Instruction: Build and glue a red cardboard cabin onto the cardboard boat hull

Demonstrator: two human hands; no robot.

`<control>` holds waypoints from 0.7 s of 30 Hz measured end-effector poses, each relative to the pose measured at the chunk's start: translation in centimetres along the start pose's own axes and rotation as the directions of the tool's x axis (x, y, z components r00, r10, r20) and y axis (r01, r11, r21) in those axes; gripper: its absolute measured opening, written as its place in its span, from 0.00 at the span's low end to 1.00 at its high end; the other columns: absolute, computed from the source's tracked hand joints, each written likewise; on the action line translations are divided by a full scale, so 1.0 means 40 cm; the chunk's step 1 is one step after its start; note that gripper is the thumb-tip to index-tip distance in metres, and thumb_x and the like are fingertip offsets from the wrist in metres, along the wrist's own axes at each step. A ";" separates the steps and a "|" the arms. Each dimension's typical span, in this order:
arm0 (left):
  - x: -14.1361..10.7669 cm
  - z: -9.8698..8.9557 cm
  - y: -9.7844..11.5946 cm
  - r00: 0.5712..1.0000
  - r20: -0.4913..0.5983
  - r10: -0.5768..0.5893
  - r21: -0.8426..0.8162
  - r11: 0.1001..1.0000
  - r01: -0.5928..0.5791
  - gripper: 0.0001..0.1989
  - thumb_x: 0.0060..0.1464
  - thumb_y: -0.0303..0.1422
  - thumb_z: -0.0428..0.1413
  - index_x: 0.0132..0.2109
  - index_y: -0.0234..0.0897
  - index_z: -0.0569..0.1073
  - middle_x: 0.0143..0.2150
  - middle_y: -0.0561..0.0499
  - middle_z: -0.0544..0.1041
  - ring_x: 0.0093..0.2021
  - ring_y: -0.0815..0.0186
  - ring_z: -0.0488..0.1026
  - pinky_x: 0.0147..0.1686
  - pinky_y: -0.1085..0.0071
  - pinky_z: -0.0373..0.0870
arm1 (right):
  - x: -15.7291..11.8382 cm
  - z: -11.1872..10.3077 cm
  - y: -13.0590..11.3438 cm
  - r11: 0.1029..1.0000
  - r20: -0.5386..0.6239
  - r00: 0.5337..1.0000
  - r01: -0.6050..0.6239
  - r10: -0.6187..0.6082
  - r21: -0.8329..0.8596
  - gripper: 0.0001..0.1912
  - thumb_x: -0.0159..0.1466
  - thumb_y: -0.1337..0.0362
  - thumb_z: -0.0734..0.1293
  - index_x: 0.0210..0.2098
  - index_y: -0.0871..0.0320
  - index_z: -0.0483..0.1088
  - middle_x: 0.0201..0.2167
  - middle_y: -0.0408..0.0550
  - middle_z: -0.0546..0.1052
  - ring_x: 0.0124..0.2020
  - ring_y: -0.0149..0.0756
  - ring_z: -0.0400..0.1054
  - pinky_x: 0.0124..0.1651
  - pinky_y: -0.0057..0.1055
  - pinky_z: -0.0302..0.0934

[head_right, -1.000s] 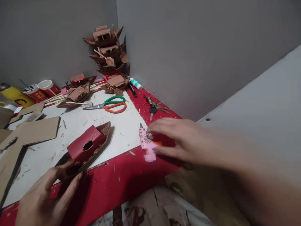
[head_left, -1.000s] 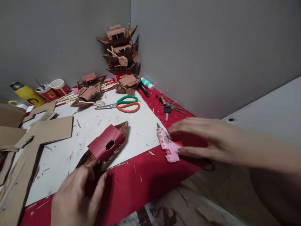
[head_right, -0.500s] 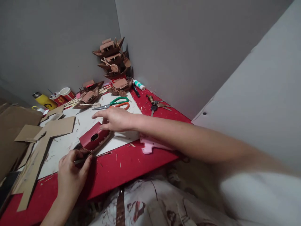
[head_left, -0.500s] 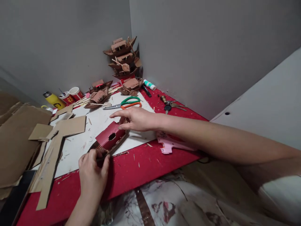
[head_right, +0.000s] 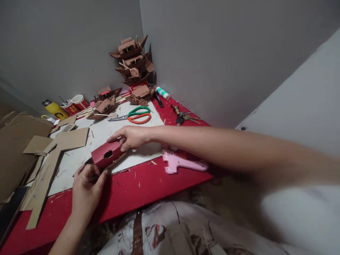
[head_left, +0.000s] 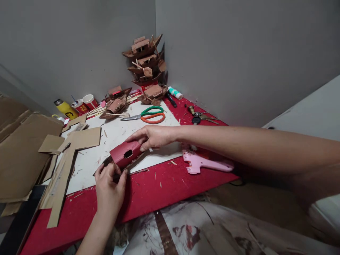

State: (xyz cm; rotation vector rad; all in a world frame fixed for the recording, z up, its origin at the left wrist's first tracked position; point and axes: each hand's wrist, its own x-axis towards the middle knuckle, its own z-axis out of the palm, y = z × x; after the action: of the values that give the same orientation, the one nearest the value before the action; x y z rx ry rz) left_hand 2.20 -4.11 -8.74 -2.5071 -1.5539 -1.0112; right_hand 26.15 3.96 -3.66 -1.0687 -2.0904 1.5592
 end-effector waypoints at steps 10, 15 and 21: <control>0.006 0.002 -0.006 1.000 -0.023 -0.006 -0.056 0.998 0.005 0.13 0.54 0.29 0.59 0.31 0.42 0.60 0.26 0.58 0.65 0.31 0.65 0.66 0.47 0.64 0.63 | 0.000 0.007 0.028 0.996 0.003 0.996 0.085 -0.085 -0.029 0.36 0.58 0.78 0.64 0.65 0.58 0.59 0.36 0.46 0.78 0.16 0.19 0.57 0.18 0.19 0.54; 0.005 -0.002 -0.007 0.999 -0.030 -0.017 -0.092 0.996 0.014 0.13 0.54 0.29 0.58 0.30 0.42 0.60 0.26 0.59 0.65 0.31 0.66 0.65 0.45 0.65 0.64 | -0.002 0.007 0.027 0.998 0.045 0.998 0.029 -0.032 0.062 0.38 0.59 0.79 0.63 0.67 0.58 0.55 0.39 0.48 0.78 0.14 0.19 0.57 0.17 0.21 0.55; 0.013 -0.004 -0.006 0.999 -0.027 -0.038 -0.104 0.994 0.035 0.14 0.54 0.30 0.59 0.29 0.42 0.59 0.24 0.59 0.64 0.29 0.66 0.65 0.44 0.65 0.63 | -0.012 0.032 0.017 0.980 -0.062 0.992 0.101 -0.113 -0.170 0.46 0.55 0.76 0.69 0.69 0.60 0.49 0.46 0.51 0.78 0.31 0.31 0.71 0.35 0.27 0.66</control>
State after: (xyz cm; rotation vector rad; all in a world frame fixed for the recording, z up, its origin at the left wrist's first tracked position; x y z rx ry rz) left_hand 2.09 -3.61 -8.41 -2.5263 -1.5846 -1.1574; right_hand 25.90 2.85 -4.64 -1.0312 -2.2213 1.2957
